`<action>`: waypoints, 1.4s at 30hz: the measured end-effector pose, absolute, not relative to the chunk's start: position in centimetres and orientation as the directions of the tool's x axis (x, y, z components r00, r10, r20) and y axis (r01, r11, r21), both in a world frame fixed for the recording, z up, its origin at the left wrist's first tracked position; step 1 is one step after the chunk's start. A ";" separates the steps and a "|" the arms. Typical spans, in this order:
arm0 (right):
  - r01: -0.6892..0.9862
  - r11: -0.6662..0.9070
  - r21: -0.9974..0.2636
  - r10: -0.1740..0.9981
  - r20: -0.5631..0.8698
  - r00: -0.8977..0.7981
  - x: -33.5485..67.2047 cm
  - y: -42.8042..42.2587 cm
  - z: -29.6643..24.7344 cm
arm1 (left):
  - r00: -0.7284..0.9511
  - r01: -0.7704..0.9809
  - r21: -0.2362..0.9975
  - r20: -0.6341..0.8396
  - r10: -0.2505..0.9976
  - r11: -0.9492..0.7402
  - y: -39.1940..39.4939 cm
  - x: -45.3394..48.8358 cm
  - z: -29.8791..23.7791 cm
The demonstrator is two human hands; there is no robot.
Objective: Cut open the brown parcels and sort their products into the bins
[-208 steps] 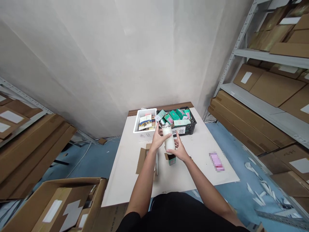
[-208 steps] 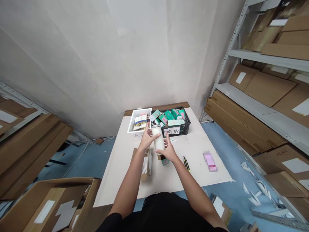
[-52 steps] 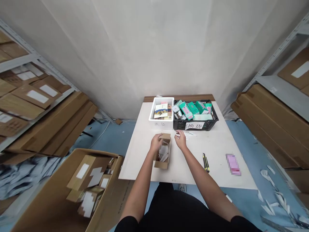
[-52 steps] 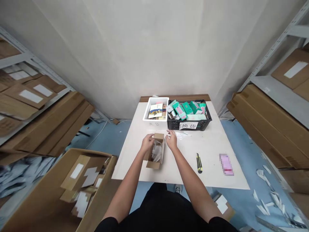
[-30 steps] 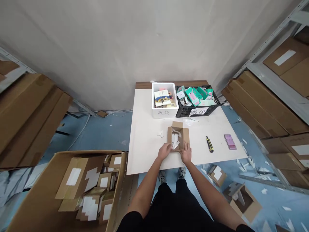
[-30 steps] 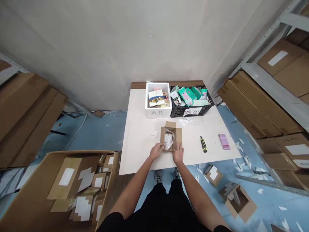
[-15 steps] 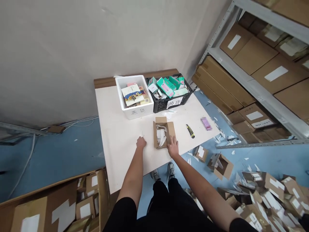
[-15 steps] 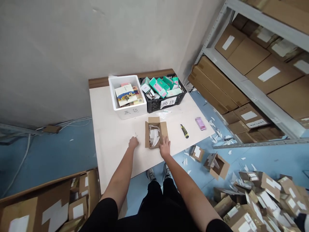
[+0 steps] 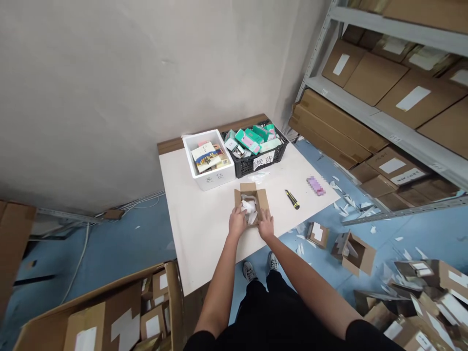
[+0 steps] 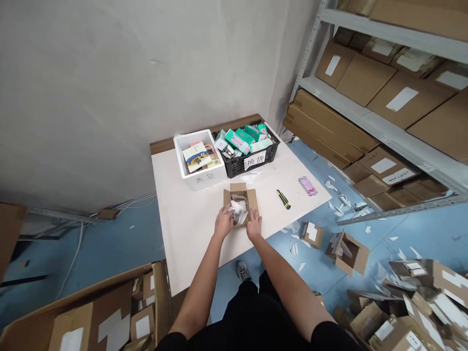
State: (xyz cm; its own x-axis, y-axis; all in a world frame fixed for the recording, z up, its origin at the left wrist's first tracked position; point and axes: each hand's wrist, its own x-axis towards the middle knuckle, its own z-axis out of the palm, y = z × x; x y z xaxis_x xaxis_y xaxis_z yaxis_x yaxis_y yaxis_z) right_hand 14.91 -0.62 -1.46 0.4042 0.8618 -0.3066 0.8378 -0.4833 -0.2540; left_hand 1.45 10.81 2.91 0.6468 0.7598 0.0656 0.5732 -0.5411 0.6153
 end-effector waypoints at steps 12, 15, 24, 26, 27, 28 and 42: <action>0.835 -0.386 -0.391 0.898 0.047 0.437 17.6 -1.8 6.6 | 0.706 0.580 0.479 0.108 0.700 -0.659 8.5 1.8 6.2; 0.806 -0.392 -0.443 0.850 0.161 0.502 20.5 -3.1 8.8 | 0.684 0.559 0.508 0.165 0.710 -0.656 8.1 4.8 8.3; 0.622 -0.560 -0.547 0.618 0.225 0.753 36.6 -15.4 9.0 | 0.847 0.268 0.593 0.230 0.478 -0.760 -0.4 24.4 10.8; 0.595 -0.591 -0.545 0.577 0.230 0.783 40.8 -20.0 8.7 | 0.888 0.200 0.594 0.227 0.401 -0.779 -3.5 29.7 10.3; 0.570 -0.620 -0.539 0.542 0.231 0.808 42.7 -22.4 8.6 | 0.908 0.159 0.593 0.227 0.353 -0.789 -5.3 32.4 10.0; 0.533 -0.658 -0.531 0.493 0.231 0.839 44.4 -25.0 8.5 | 0.927 0.116 0.590 0.224 0.301 -0.799 -7.3 35.2 9.7; -0.159 -0.906 -0.393 -0.204 0.076 0.976 57.9 -52.0 7.5 | 0.968 -0.217 0.542 0.014 -0.250 -0.812 -31.7 58.4 8.3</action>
